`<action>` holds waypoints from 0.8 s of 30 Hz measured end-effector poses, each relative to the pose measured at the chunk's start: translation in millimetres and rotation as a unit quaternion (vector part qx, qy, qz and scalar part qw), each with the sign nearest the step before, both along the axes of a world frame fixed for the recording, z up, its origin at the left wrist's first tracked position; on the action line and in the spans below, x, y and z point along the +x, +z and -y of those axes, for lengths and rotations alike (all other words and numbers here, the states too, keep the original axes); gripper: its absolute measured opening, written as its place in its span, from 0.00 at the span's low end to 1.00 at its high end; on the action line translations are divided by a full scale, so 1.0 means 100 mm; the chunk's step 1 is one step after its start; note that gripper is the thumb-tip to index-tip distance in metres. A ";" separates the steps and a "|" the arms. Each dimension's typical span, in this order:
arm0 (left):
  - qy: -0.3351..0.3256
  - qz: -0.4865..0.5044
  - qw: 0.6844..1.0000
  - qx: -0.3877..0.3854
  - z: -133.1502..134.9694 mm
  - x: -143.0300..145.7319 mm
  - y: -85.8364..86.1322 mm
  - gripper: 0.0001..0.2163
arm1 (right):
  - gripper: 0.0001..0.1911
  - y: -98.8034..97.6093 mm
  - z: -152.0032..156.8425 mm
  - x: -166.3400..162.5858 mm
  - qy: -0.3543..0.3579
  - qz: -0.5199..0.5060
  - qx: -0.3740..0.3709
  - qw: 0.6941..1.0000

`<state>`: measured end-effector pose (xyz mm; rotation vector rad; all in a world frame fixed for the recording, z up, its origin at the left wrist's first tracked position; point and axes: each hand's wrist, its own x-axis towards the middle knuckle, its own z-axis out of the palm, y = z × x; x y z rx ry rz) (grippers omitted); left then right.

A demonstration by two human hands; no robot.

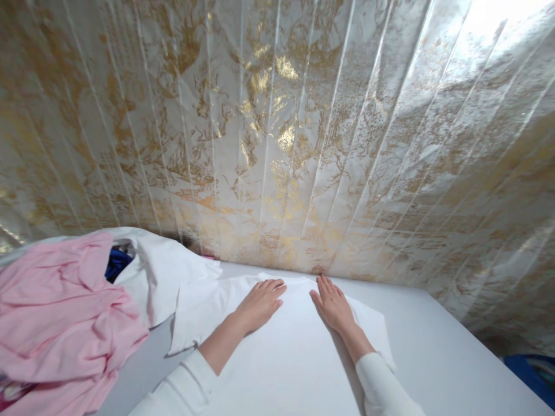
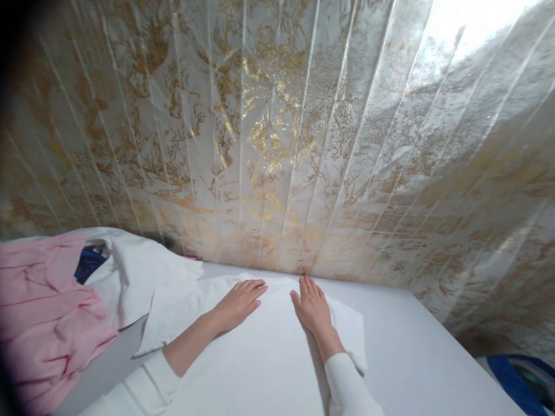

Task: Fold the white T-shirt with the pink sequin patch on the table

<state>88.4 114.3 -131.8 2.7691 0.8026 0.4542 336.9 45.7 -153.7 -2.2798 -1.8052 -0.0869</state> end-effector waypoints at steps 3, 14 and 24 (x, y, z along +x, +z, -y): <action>0.008 -0.018 1.000 0.000 0.08 -0.20 -0.01 0.21 | 0.27 0.12 0.06 0.03 0.010 0.000 0.007 1.000; 0.085 -0.037 0.989 0.111 0.33 -0.94 -0.19 0.27 | 0.33 -0.22 1.29 -0.59 0.159 0.046 0.025 0.986; 0.083 -0.058 0.989 0.106 0.10 -0.51 0.06 0.22 | 0.31 0.00 1.04 0.29 -0.010 0.025 -0.010 1.000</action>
